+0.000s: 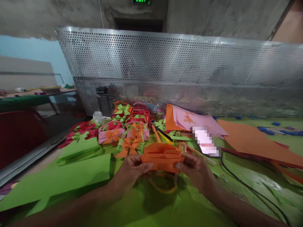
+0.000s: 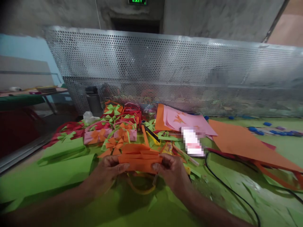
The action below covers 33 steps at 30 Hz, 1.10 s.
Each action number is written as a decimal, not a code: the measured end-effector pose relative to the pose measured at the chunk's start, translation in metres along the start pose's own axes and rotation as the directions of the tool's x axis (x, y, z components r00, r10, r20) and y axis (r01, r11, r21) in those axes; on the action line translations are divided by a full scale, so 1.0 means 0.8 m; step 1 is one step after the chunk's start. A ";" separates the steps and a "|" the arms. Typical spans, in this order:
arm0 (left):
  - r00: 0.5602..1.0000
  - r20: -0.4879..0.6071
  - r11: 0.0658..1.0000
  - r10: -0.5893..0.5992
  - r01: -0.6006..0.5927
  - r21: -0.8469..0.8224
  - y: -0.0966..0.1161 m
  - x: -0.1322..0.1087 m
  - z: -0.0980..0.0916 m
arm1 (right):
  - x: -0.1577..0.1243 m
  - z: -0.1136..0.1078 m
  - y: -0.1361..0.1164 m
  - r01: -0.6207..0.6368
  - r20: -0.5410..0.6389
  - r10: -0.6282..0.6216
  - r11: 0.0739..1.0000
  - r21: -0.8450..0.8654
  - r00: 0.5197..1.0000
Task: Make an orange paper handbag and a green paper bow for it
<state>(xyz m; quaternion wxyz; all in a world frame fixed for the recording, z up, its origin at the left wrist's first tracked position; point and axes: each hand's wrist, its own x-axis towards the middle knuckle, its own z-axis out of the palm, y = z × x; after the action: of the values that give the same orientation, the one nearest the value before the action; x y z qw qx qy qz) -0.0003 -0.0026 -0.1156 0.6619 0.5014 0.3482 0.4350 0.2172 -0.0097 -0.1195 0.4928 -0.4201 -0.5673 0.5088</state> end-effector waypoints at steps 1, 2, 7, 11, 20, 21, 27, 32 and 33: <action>1.000 -0.001 1.000 0.016 -0.016 0.009 0.000 0.000 0.000 | 0.000 0.000 0.001 -0.001 -0.001 0.001 1.000 -0.017 1.000; 1.000 -0.002 1.000 0.026 -0.026 0.015 0.001 0.000 0.000 | 0.000 0.000 0.001 0.005 -0.002 -0.005 1.000 -0.026 1.000; 0.998 0.003 0.994 0.069 -0.069 0.088 0.009 -0.004 0.004 | 0.001 0.002 -0.007 0.075 0.022 -0.075 0.997 -0.001 0.997; 0.995 0.045 0.991 0.089 -0.093 0.095 0.015 -0.008 0.004 | 0.004 0.003 -0.010 0.119 -0.027 -0.118 0.993 0.023 0.993; 0.997 0.047 0.998 0.063 -0.064 0.026 0.014 -0.005 0.001 | 0.004 0.005 -0.009 0.104 -0.063 -0.102 0.994 0.024 0.993; 0.997 0.042 0.998 0.059 -0.060 0.021 0.014 -0.004 0.001 | 0.004 0.005 -0.008 0.102 -0.064 -0.101 0.995 0.021 0.993; 0.995 -0.084 0.998 0.049 -0.045 0.039 0.013 -0.003 0.000 | 0.006 0.001 0.007 0.099 -0.084 -0.098 0.995 0.010 0.992; 0.976 -0.199 0.984 0.084 -0.050 0.170 0.019 -0.003 0.001 | 0.006 0.003 0.009 0.088 -0.082 -0.086 0.996 0.027 0.993; 0.976 -0.196 0.981 0.094 -0.058 0.184 0.020 -0.003 0.001 | 0.005 0.003 0.008 0.085 -0.080 -0.083 0.996 0.029 0.993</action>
<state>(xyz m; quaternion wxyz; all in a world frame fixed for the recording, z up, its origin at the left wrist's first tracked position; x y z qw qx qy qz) -0.0046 -0.0034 -0.0998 0.5583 0.5239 0.4321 0.4766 0.2138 -0.0052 -0.1250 0.5423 -0.4075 -0.5564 0.4799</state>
